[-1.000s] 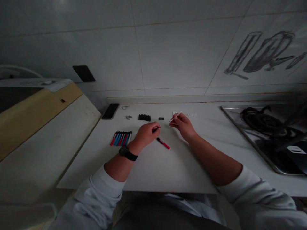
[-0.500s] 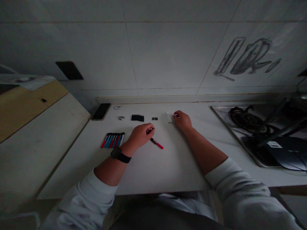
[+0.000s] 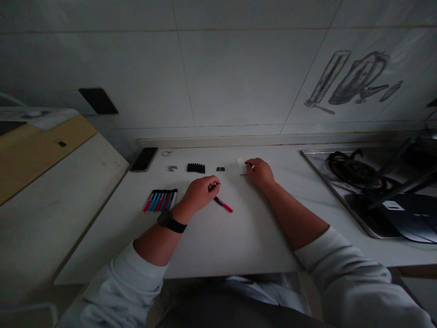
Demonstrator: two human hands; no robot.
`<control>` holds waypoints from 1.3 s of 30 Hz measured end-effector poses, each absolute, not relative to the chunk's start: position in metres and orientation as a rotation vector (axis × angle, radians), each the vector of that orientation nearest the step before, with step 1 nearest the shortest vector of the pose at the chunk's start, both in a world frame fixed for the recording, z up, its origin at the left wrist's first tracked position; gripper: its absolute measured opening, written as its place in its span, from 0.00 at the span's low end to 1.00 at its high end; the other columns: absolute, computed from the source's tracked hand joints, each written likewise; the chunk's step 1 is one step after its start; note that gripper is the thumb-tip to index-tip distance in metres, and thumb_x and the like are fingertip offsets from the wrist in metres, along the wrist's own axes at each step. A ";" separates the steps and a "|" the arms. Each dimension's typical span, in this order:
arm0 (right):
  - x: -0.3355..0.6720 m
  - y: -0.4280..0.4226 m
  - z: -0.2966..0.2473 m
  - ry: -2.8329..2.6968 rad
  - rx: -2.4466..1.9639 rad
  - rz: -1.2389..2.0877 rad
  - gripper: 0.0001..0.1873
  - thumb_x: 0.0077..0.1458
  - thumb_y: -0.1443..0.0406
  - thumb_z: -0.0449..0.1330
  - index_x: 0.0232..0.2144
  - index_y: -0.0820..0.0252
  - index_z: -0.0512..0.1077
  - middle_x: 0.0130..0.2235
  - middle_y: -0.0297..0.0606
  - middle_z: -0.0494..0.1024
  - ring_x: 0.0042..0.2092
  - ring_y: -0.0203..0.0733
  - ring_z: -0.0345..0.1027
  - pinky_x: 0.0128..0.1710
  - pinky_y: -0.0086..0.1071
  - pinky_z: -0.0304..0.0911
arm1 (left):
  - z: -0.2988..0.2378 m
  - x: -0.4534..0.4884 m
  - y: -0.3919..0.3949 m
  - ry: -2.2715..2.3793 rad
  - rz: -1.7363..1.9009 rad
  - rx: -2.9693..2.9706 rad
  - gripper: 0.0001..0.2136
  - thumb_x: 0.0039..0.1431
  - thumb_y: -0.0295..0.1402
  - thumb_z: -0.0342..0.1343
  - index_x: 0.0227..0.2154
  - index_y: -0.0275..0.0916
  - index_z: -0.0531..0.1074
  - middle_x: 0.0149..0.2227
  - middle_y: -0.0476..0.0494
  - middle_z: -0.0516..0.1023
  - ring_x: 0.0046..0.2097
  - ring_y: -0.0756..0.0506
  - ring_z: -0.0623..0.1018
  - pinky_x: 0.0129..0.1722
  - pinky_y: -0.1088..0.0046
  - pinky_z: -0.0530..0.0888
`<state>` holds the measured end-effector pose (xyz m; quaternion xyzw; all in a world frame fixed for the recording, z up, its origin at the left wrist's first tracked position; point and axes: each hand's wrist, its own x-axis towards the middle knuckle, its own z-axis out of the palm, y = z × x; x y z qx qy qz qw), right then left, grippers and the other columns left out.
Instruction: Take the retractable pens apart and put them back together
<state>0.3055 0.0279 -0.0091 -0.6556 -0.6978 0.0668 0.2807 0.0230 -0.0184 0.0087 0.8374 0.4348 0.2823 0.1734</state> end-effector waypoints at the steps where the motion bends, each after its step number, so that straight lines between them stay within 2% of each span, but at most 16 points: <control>1: 0.299 0.023 -0.006 -1.875 -1.668 0.207 0.14 0.63 0.64 0.57 0.45 0.58 0.80 0.45 0.44 0.80 0.39 0.42 0.72 0.47 0.34 0.64 | 0.010 0.023 -0.019 1.241 0.810 2.375 0.04 0.63 0.31 0.57 0.37 0.41 0.77 0.32 0.48 0.80 0.33 0.48 0.76 0.34 0.73 0.69; 6: 0.252 -0.009 0.000 -1.948 -1.258 0.581 0.13 0.63 0.57 0.58 0.37 0.57 0.79 0.38 0.38 0.80 0.35 0.38 0.70 0.38 0.31 0.63 | 0.014 0.025 -0.019 1.249 0.902 2.390 0.04 0.62 0.29 0.58 0.38 0.41 0.77 0.35 0.47 0.82 0.36 0.47 0.78 0.37 0.72 0.71; 15: 0.219 -0.021 -0.007 -1.726 -1.271 0.872 0.16 0.61 0.51 0.59 0.34 0.57 0.77 0.29 0.33 0.76 0.30 0.37 0.65 0.32 0.31 0.58 | 0.015 0.027 -0.021 1.292 0.958 2.533 0.02 0.61 0.28 0.60 0.34 0.41 0.75 0.36 0.45 0.81 0.39 0.44 0.78 0.42 0.68 0.72; 19: 0.226 -0.017 -0.006 -1.713 -1.308 0.756 0.15 0.60 0.52 0.60 0.34 0.56 0.77 0.32 0.36 0.79 0.33 0.40 0.69 0.35 0.32 0.62 | 0.016 0.026 -0.022 1.313 0.959 2.526 0.03 0.64 0.29 0.59 0.39 0.41 0.76 0.39 0.45 0.82 0.42 0.44 0.79 0.43 0.68 0.73; 25: 0.259 0.026 0.016 -1.885 -1.512 0.350 0.10 0.62 0.59 0.60 0.37 0.55 0.81 0.40 0.41 0.82 0.38 0.43 0.73 0.44 0.35 0.65 | 0.016 0.019 -0.016 1.410 0.916 2.503 0.04 0.66 0.30 0.58 0.41 0.40 0.76 0.43 0.43 0.80 0.45 0.44 0.78 0.46 0.67 0.74; 29: 0.264 0.069 0.025 -2.225 -1.690 0.316 0.09 0.60 0.65 0.61 0.37 0.55 0.82 0.41 0.40 0.83 0.43 0.44 0.75 0.44 0.33 0.64 | 0.014 0.017 -0.014 1.410 0.892 2.498 0.04 0.66 0.30 0.59 0.41 0.40 0.77 0.42 0.43 0.80 0.44 0.44 0.78 0.46 0.68 0.73; 32: 0.256 0.093 0.023 -2.404 -1.811 0.268 0.08 0.58 0.65 0.63 0.37 0.54 0.84 0.43 0.41 0.84 0.44 0.46 0.75 0.44 0.33 0.64 | 0.015 0.016 -0.013 1.423 0.898 2.480 0.04 0.66 0.30 0.59 0.42 0.41 0.77 0.43 0.43 0.80 0.44 0.44 0.78 0.45 0.68 0.74; 39: 0.242 0.113 0.015 -2.492 -1.867 0.259 0.08 0.53 0.65 0.66 0.35 0.54 0.85 0.40 0.42 0.85 0.42 0.47 0.76 0.42 0.33 0.65 | 0.017 0.012 -0.012 1.447 0.905 2.447 0.04 0.67 0.30 0.58 0.42 0.40 0.77 0.42 0.43 0.80 0.45 0.44 0.78 0.46 0.67 0.74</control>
